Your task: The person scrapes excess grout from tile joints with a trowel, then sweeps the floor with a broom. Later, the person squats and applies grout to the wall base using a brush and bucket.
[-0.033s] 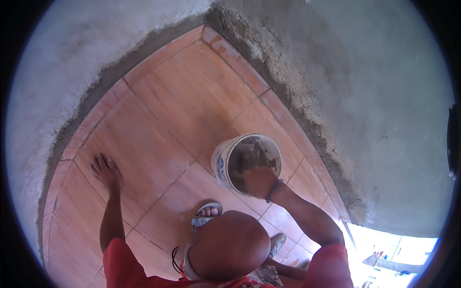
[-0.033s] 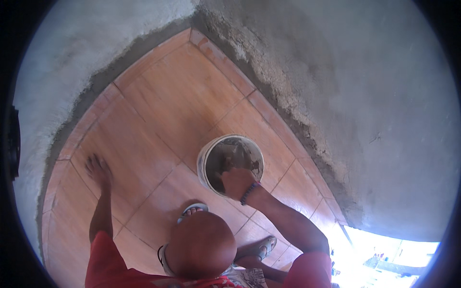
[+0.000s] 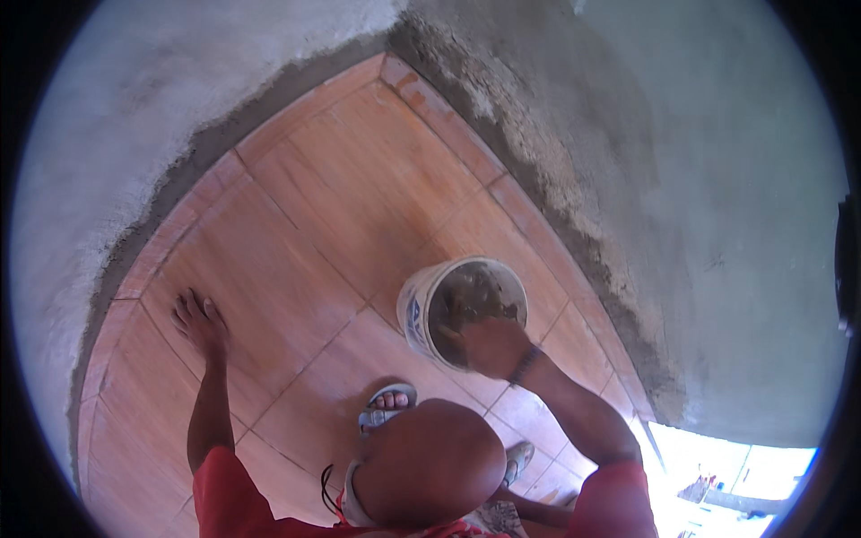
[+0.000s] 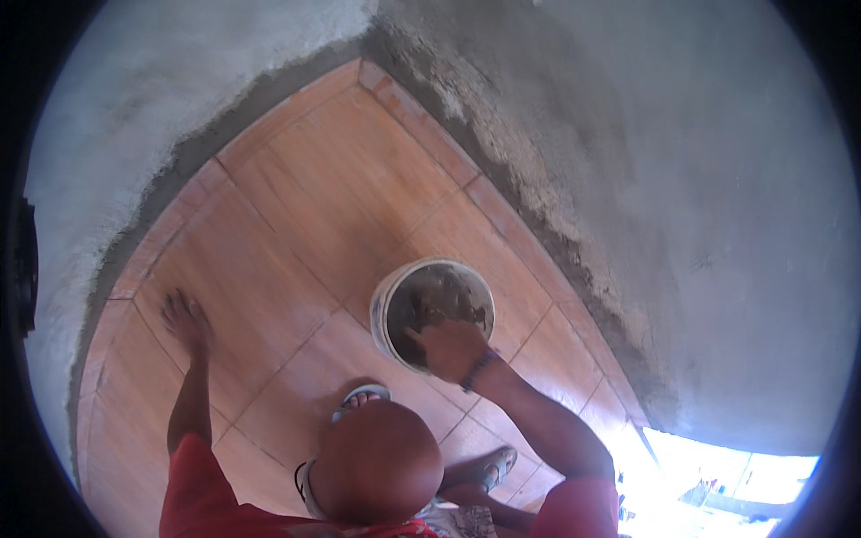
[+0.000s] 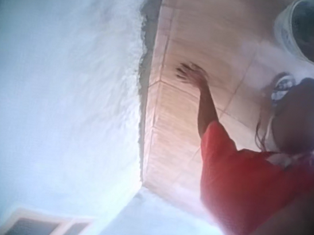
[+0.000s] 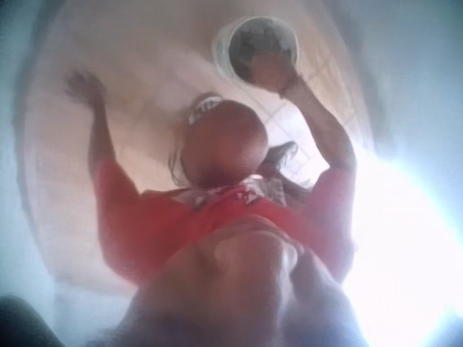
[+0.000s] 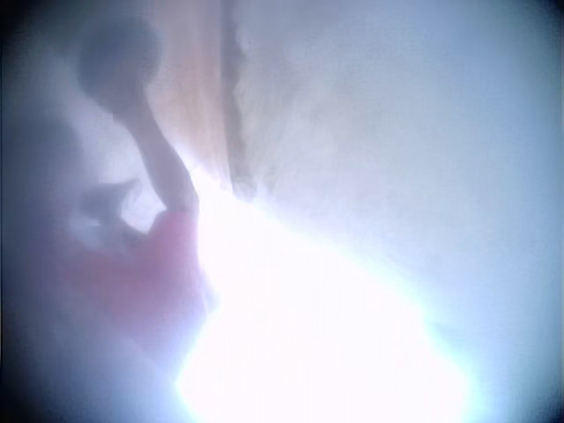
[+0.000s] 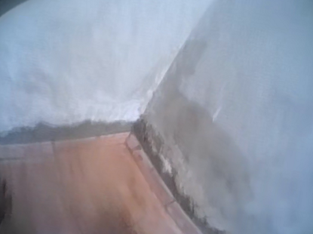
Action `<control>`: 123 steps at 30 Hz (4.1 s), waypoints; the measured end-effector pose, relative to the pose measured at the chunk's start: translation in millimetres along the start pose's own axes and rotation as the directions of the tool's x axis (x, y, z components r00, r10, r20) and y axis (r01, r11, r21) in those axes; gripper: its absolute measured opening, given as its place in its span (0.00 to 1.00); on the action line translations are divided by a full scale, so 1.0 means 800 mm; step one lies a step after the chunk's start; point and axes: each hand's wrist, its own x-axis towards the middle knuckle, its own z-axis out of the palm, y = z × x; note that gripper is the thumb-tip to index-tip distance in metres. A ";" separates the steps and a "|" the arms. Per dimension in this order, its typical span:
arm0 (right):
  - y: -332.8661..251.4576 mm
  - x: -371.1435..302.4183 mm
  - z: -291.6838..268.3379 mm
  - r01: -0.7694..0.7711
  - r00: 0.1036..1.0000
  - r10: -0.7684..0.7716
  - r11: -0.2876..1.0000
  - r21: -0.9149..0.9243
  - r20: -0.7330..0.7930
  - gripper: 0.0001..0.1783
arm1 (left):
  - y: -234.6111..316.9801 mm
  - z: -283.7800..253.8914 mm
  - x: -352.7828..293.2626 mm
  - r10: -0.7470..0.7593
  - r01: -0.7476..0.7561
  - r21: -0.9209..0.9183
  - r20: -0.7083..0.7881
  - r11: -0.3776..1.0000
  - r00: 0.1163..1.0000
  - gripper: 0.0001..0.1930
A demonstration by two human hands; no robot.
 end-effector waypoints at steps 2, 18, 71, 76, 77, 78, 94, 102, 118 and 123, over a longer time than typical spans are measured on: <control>0.013 -0.028 -0.014 0.023 0.996 -0.008 0.987 0.162 -0.090 0.10 | -0.002 -0.005 -0.002 -0.010 0.011 0.011 -0.007 1.000 1.000 0.27; 0.071 -0.107 0.149 0.302 0.953 0.191 -0.577 0.759 -0.234 0.15 | 0.000 -0.004 -0.006 0.012 -0.020 -0.092 -0.083 0.996 0.996 0.25; 0.203 -0.194 0.117 0.029 0.145 0.872 0.469 0.883 -0.468 0.12 | 0.510 -0.241 -0.186 0.780 -0.884 -0.227 0.417 -0.408 -0.467 0.08; 0.196 -0.201 0.149 0.066 0.140 0.903 0.401 0.914 -0.406 0.12 | 0.551 -0.229 -0.211 0.549 -0.873 -0.032 0.766 -0.486 -0.334 0.10; 0.193 -0.203 0.150 0.058 0.142 0.909 0.388 0.920 -0.392 0.12 | 0.558 -0.226 -0.216 0.513 -0.884 -0.017 0.809 -0.468 -0.287 0.10; 0.191 -0.205 0.150 0.051 0.143 0.914 0.375 0.925 -0.379 0.12 | 0.562 -0.223 -0.220 0.474 -0.893 0.001 0.847 -0.449 -0.238 0.11; 0.181 -0.227 0.137 0.128 0.127 0.889 0.424 0.896 -0.439 0.13 | 0.501 -0.322 -0.200 0.720 -0.848 -0.030 0.513 -0.529 -0.468 0.06; 0.178 -0.212 0.129 0.252 0.127 0.874 0.429 0.867 -0.469 0.17 | 0.459 -0.408 -0.167 0.833 -0.831 0.115 0.187 -0.545 -0.520 0.06; 0.151 -0.204 0.109 0.313 0.164 0.846 0.442 0.841 -0.507 0.13 | 0.459 -0.496 -0.177 0.858 -0.830 0.236 0.240 -0.505 -0.453 0.08; 0.146 -0.206 0.102 0.309 0.194 0.833 0.450 0.838 -0.519 0.13 | 0.460 -0.476 -0.196 0.798 -0.795 0.249 0.432 -0.553 -0.419 0.10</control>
